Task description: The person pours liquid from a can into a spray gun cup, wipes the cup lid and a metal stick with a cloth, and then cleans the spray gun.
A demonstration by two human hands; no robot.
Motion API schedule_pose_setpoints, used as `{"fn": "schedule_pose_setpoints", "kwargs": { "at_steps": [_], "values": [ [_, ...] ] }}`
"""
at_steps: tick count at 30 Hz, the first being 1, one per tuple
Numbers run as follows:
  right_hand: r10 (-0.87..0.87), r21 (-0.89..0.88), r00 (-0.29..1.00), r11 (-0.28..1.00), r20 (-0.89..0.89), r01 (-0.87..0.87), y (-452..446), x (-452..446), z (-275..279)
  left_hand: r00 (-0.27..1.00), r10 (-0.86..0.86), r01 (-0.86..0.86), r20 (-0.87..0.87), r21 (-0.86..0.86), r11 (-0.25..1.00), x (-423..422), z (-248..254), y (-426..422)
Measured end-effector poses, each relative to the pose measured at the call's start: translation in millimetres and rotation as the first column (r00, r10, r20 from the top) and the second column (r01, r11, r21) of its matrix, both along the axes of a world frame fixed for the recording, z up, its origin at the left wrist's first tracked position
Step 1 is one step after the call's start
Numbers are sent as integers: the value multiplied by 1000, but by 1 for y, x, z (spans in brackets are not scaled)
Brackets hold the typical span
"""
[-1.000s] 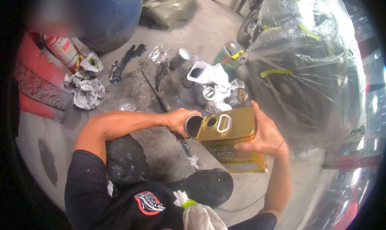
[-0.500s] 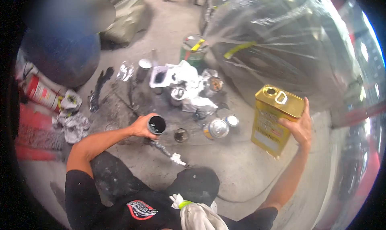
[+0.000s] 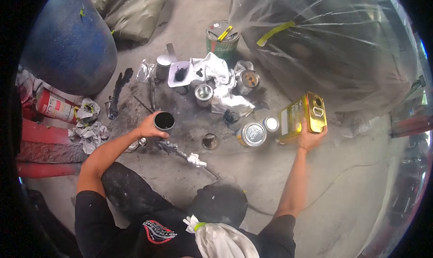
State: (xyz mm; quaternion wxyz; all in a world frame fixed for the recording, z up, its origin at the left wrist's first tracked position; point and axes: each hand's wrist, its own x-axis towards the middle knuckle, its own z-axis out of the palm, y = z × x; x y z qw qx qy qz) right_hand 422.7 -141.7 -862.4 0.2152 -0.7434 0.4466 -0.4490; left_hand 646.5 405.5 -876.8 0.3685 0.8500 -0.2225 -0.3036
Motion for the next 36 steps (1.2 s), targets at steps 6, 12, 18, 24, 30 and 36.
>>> {"fn": "schedule_pose_setpoints", "kwargs": {
  "at_steps": [6,12,18,24,30,36],
  "values": [
    [-153,-67,973,987,-175,144,44,-3,-26,999,-39,38,34,17,999,3,11,15],
    [674,255,732,728,-97,-637,214,17,28,998,-68,68,9,-18,998,5,3,12],
    [786,263,35,247,-617,-933,289,52,-111,992,-49,70,115,-190,979,-1,7,8],
    [677,432,-130,298,-724,-851,281,58,-136,990,19,6,137,-185,983,-9,29,-2],
    [655,460,-66,451,-753,-765,271,38,-97,984,27,-3,175,-134,991,-12,30,-6],
    [628,434,-55,469,-776,-769,274,33,-140,990,31,-9,136,-158,987,-16,38,-9]
  ]
}}
